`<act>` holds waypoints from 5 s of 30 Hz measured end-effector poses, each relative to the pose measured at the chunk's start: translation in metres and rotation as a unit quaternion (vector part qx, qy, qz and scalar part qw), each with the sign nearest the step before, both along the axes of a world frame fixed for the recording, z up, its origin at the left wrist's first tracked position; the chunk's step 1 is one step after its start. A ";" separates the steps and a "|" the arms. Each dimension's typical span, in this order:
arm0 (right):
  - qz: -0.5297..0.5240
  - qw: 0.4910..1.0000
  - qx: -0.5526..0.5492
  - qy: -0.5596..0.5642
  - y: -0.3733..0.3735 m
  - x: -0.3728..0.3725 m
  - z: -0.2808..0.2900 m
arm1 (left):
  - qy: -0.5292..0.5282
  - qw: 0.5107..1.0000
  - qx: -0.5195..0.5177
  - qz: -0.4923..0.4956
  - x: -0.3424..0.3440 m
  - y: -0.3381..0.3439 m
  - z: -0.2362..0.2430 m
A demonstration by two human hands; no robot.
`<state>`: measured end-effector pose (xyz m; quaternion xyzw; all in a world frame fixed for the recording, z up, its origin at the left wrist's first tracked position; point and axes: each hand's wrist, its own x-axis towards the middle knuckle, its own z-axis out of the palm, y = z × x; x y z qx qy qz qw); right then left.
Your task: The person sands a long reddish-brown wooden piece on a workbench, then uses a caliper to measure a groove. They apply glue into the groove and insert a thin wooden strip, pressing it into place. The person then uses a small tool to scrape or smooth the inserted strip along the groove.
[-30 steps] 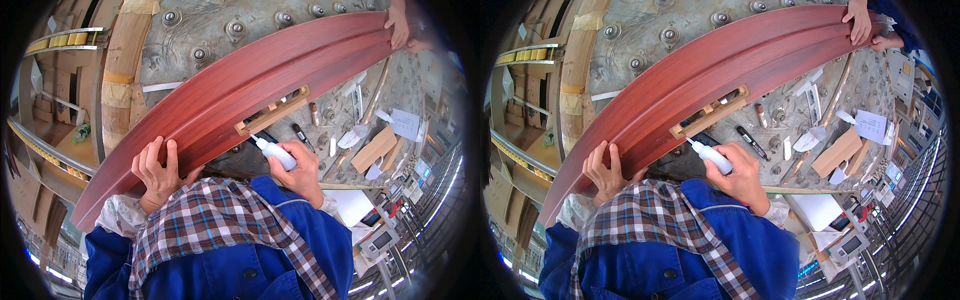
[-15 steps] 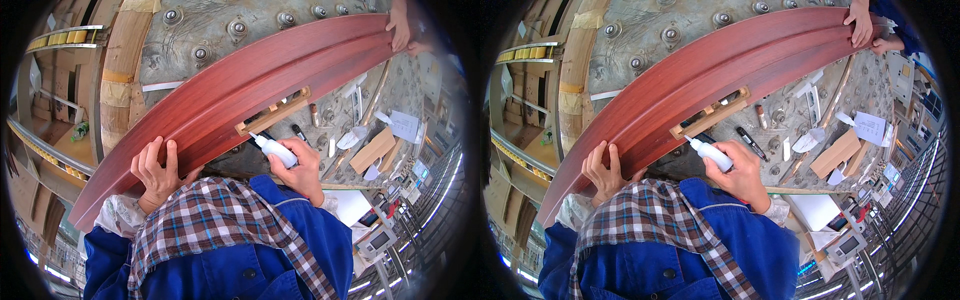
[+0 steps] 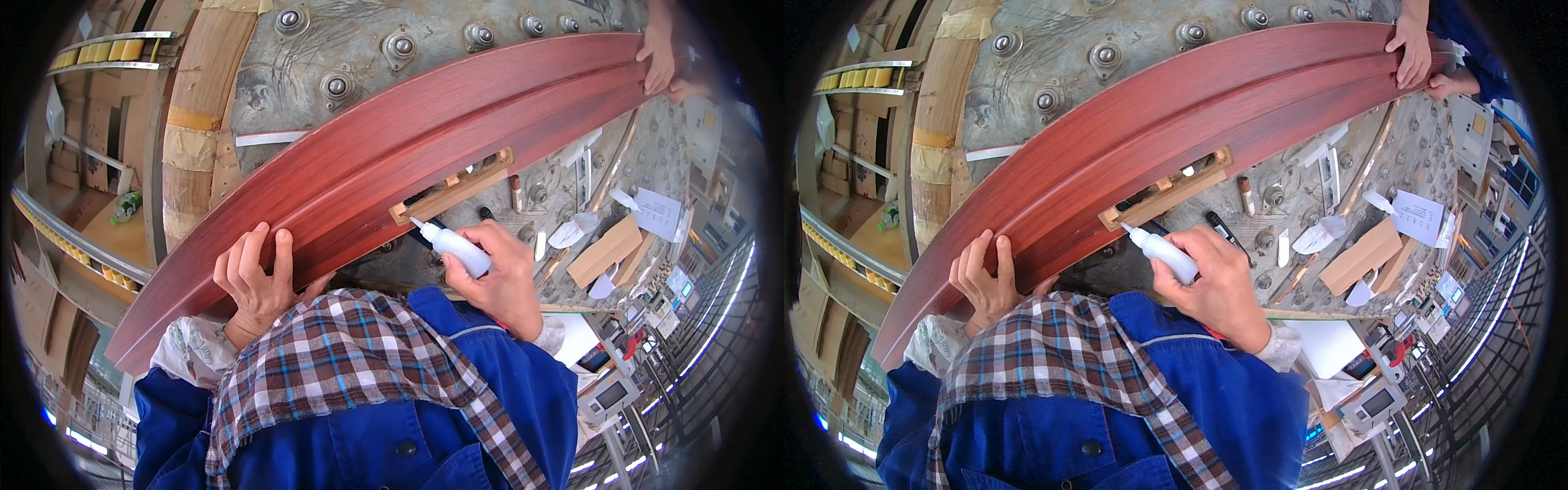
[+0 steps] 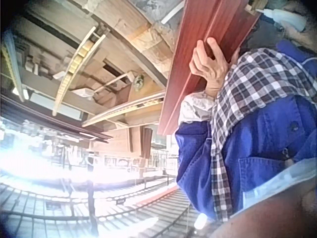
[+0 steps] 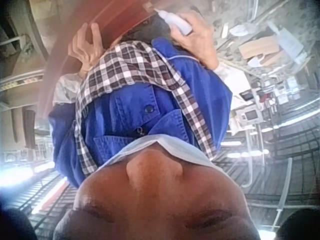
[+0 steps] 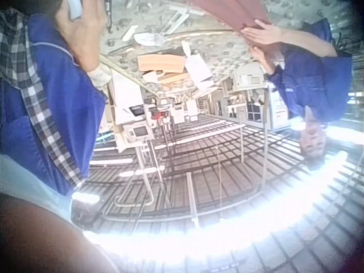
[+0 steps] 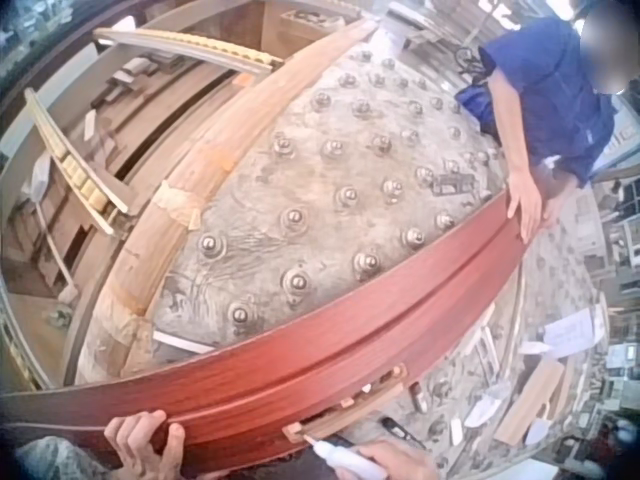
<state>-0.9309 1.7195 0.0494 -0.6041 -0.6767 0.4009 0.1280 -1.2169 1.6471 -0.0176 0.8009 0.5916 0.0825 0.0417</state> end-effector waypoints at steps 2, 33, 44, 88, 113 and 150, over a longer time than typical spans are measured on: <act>0.006 1.000 -0.012 -0.002 0.004 0.002 0.002 | -0.002 1.000 -0.001 -0.006 -0.001 0.001 0.000; -0.346 0.936 0.042 0.055 -0.033 0.040 -0.039 | 0.037 0.999 0.005 -0.006 -0.001 -0.001 -0.001; -0.388 0.920 0.025 0.053 -0.031 0.032 -0.037 | 0.025 1.000 0.018 -0.002 -0.001 -0.002 -0.006; -0.394 0.887 0.168 0.170 -0.043 0.029 -0.045 | -0.116 0.980 -0.152 -0.047 -0.015 0.056 0.069; -0.128 0.949 0.281 0.066 0.109 0.047 0.046 | -0.243 0.849 -0.469 -0.008 -0.048 0.165 0.116; 0.004 0.983 0.158 -0.091 0.163 0.030 0.105 | -0.298 0.835 -0.462 -0.007 -0.056 0.162 0.105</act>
